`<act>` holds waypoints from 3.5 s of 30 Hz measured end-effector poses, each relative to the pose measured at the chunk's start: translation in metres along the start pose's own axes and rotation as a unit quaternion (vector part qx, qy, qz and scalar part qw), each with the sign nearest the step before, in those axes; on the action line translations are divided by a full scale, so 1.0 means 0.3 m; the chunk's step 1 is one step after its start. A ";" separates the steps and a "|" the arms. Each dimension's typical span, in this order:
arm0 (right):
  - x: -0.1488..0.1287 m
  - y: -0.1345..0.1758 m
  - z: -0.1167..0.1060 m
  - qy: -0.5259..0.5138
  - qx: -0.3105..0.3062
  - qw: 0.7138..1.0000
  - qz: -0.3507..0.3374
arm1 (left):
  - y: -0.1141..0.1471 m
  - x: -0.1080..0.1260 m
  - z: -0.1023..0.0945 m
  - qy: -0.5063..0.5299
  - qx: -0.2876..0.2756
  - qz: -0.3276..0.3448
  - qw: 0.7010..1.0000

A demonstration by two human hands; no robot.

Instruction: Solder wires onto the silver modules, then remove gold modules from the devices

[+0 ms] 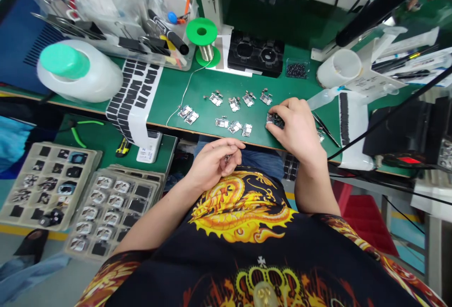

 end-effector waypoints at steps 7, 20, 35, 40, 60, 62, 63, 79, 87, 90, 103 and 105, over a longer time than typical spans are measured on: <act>-0.021 -0.022 -0.002 -0.030 0.007 1.000 -0.004 | 0.016 0.012 0.002 -0.040 0.021 0.025 0.999; -0.194 -0.021 -0.046 -0.318 -0.014 0.945 -0.080 | 0.025 0.034 0.007 -0.113 0.084 0.127 0.982; -0.207 -0.034 -0.022 -0.367 -0.116 0.917 -0.100 | 0.015 0.020 -0.028 -0.184 0.120 0.156 0.963; -0.195 -0.029 -0.006 -0.401 -0.026 0.916 0.001 | 0.013 0.016 -0.037 -0.159 0.122 0.145 0.969; -0.251 -0.029 -0.029 -0.270 0.014 0.961 -0.055 | 0.022 0.025 -0.033 -0.251 0.203 0.215 0.922; -0.253 -0.027 -0.026 -0.263 0.015 0.963 -0.056 | 0.023 0.028 -0.031 -0.254 0.206 0.217 0.920; -0.253 -0.026 -0.024 -0.255 0.015 0.965 -0.060 | 0.024 0.029 -0.029 -0.256 0.208 0.216 0.919; -0.338 -0.027 -0.001 -0.064 0.047 0.983 -0.166 | 0.034 0.037 -0.012 -0.239 0.269 0.296 0.885; -0.361 -0.009 0.045 -0.062 0.090 0.976 -0.187 | 0.053 0.063 -0.007 -0.251 0.324 0.363 0.837; -0.367 0.002 0.067 -0.071 0.141 0.967 -0.202 | 0.061 0.072 0.006 -0.250 0.329 0.376 0.830; -0.375 0.001 0.069 -0.067 0.278 0.931 -0.228 | 0.107 0.084 0.038 -0.306 0.335 0.484 0.748; -0.373 0.002 0.071 -0.067 0.277 0.934 -0.217 | 0.113 0.084 0.042 -0.324 0.347 0.501 0.723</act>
Point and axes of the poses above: each hand's wrist, its own y-axis away from the middle knuckle, its own z-axis out of the palm, x = y × z, the point moved 2 cm from there along -y, towards the middle knuckle, and after that the axes turned 15 degrees about -z, right-handed, at the moved point
